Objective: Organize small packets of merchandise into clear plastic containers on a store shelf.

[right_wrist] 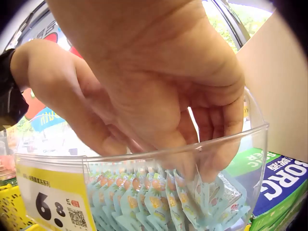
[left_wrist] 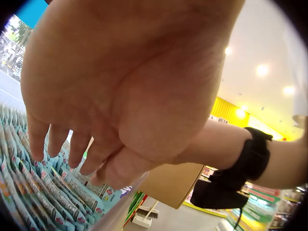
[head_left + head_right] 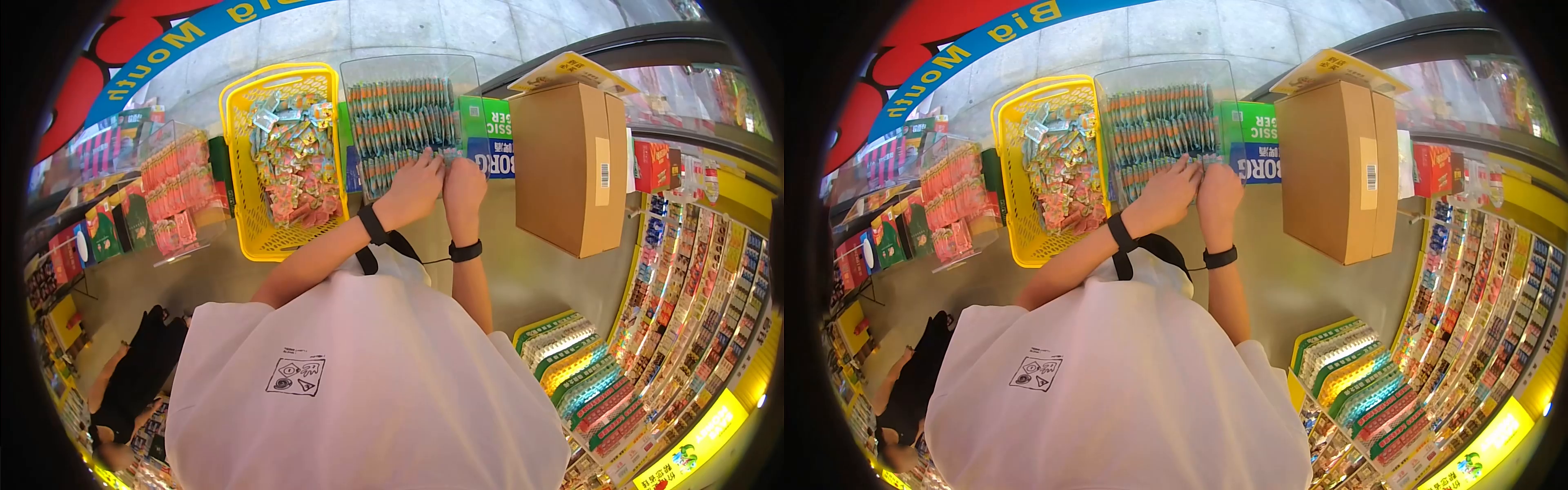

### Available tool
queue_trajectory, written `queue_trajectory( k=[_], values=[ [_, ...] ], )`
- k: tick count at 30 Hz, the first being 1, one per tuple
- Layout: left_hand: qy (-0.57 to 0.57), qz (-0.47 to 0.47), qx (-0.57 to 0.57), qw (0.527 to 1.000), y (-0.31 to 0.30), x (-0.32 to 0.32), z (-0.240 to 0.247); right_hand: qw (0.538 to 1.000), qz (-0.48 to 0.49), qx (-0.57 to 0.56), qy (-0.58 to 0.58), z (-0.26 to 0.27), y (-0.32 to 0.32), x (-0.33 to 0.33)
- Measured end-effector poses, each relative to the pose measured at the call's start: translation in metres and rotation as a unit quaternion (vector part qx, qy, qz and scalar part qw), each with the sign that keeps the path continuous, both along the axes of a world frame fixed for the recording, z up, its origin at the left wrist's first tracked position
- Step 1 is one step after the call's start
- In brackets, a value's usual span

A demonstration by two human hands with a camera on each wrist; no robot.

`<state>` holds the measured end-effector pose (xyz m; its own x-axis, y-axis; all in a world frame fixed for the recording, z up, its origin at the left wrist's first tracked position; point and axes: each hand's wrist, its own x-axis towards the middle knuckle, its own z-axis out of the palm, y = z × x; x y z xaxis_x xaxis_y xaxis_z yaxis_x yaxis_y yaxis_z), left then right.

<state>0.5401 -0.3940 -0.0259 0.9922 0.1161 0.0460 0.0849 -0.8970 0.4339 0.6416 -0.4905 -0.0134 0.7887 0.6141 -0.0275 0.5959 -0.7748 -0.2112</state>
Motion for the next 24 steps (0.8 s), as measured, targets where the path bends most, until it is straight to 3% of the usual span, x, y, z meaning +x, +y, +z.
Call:
queue_trajectory(
  k=[3,6,14,20,22,24],
  values=[
    [0.03,-0.015,0.028,0.999,-0.001,0.0,-0.011,0.998,-0.021,-0.049,0.016,-0.007,0.001,0.002],
    [0.057,-0.025,0.034,0.997,-0.001,0.003,-0.015,0.999,0.021,-0.031,0.014,-0.016,-0.003,0.007],
    [0.079,-0.041,0.046,0.995,0.002,0.005,-0.018,0.998,-0.014,-0.057,0.038,-0.012,0.004,0.005],
    [0.018,-0.027,0.017,0.999,0.009,0.002,0.011,0.999,-0.031,-0.03,0.028,-0.005,0.002,-0.001],
    [-0.072,0.008,-0.009,0.997,0.015,0.001,0.027,0.998,-0.04,-0.049,0.029,0.014,0.008,-0.005],
    [-0.052,0.028,-0.06,0.996,0.024,-0.001,0.052,0.998,-0.055,-0.025,-0.003,0.033,0.016,-0.01]
  ],
)
